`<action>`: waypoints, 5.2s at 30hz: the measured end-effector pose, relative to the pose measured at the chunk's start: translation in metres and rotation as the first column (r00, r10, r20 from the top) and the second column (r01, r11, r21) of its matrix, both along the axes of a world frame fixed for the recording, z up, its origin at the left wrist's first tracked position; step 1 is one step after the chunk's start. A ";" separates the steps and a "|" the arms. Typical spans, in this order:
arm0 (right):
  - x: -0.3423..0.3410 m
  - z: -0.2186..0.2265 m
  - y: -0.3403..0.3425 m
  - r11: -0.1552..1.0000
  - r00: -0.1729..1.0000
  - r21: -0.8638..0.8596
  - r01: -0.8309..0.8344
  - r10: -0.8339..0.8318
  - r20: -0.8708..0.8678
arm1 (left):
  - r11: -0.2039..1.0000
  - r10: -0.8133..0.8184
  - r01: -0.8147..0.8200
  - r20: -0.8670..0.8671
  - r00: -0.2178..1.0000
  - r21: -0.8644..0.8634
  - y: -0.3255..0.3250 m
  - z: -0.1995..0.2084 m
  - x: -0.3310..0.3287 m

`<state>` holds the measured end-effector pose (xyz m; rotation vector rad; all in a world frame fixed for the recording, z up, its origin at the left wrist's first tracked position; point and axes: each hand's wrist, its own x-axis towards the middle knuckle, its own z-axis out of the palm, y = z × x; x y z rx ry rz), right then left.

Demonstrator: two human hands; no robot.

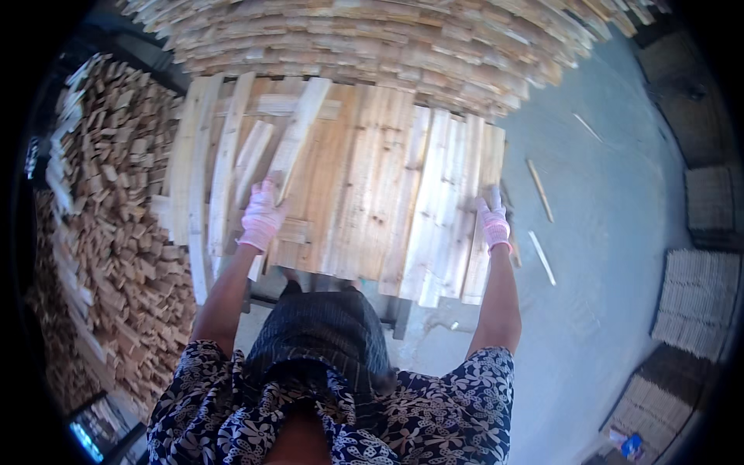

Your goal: The person repeatedly picks up bundles of thin wooden planks from a large pile and stacks them onto a growing pile on a workbench. They wear pink gloves and handle the planks by hand, aligning them as they stack.

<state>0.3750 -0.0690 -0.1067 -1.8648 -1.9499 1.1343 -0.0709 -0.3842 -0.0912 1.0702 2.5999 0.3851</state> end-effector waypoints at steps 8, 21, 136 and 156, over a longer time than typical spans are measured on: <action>-0.041 -0.020 -0.026 0.992 0.972 0.128 -0.020 -0.011 0.234 | 0.990 0.080 -0.084 -0.037 0.996 -0.111 0.008 0.062 0.022; -0.335 0.076 -0.188 0.909 0.908 0.122 -0.398 0.409 -0.090 | 0.876 0.272 -0.398 -0.403 0.874 -0.273 -0.239 0.066 0.018; -0.271 0.064 0.044 0.251 0.169 -0.051 -0.967 0.777 0.607 | 0.602 0.089 -0.592 0.782 -0.617 -0.536 -0.211 -0.010 0.247; -0.271 0.060 0.063 0.142 0.083 -0.046 -0.989 0.777 0.624 | 0.820 -0.005 -0.512 0.891 -0.455 -0.257 -0.148 -0.063 0.299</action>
